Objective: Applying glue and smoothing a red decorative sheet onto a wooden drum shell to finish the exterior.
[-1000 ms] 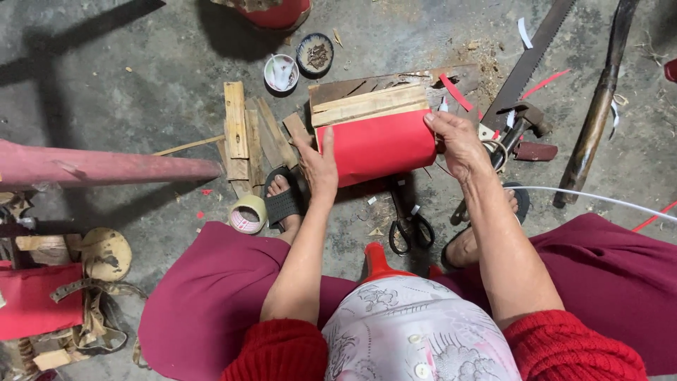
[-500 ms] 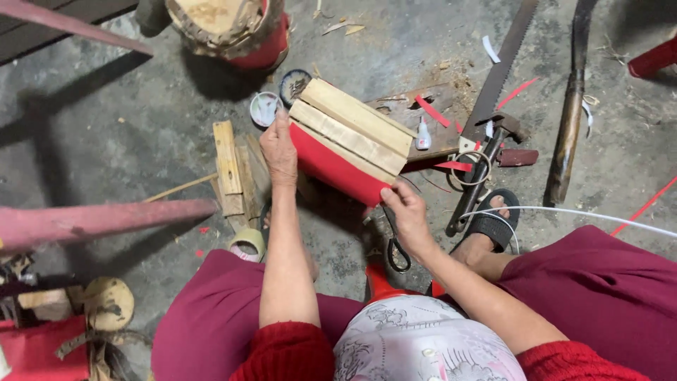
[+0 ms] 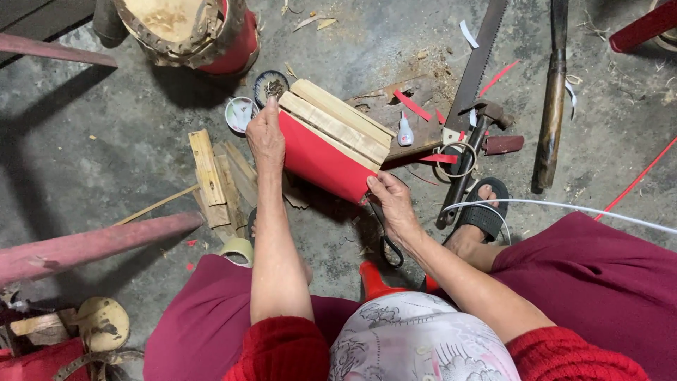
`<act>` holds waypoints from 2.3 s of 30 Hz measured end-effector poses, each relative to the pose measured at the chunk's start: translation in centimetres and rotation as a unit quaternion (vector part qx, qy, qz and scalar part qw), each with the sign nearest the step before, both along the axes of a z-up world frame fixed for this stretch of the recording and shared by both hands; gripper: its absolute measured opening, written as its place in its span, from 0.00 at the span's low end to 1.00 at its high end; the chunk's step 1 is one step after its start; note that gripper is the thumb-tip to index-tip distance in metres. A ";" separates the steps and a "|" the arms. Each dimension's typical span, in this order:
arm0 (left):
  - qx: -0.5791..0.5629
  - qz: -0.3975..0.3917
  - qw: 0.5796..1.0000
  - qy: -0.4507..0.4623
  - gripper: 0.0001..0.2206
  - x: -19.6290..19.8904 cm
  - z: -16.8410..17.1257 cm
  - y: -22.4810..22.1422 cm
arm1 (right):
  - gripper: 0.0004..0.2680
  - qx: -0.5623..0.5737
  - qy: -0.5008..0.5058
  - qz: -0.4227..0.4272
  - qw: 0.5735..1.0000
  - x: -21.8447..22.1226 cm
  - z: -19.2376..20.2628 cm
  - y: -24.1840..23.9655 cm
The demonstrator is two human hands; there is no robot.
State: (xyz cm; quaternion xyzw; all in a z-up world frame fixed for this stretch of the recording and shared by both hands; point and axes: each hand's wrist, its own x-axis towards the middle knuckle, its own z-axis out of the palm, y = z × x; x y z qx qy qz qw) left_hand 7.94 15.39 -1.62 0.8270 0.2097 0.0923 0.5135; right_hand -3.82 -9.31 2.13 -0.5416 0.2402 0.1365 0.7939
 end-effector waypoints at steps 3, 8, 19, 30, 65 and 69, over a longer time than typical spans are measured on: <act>0.007 -0.010 1.000 0.008 0.28 0.4 -0.5 0.6 | 0.07 0.004 0.007 0.002 1.000 -0.1 -1.0 0.2; 0.072 -0.003 0.996 0.050 0.31 0.4 -0.2 1.1 | 0.07 -0.009 0.012 -0.003 1.000 0.2 -1.0 0.4; 0.367 -0.078 0.900 -0.220 0.23 -8.3 0.6 -12.2 | 0.08 -0.008 0.005 -0.016 1.000 1.7 -3.2 -0.5; 0.396 -0.131 0.884 -0.211 0.22 -8.9 1.0 -13.1 | 0.10 -0.039 -0.035 -0.069 0.996 0.1 -2.5 -0.6; 0.265 -0.229 0.915 -0.199 0.12 -9.0 3.4 -13.2 | 0.06 -0.134 -0.136 -0.044 0.981 0.8 -1.4 -1.6; 0.257 -0.232 0.916 -0.204 0.10 -9.0 3.0 -13.1 | 0.05 -0.137 -0.135 -0.038 0.981 0.9 -0.3 -1.3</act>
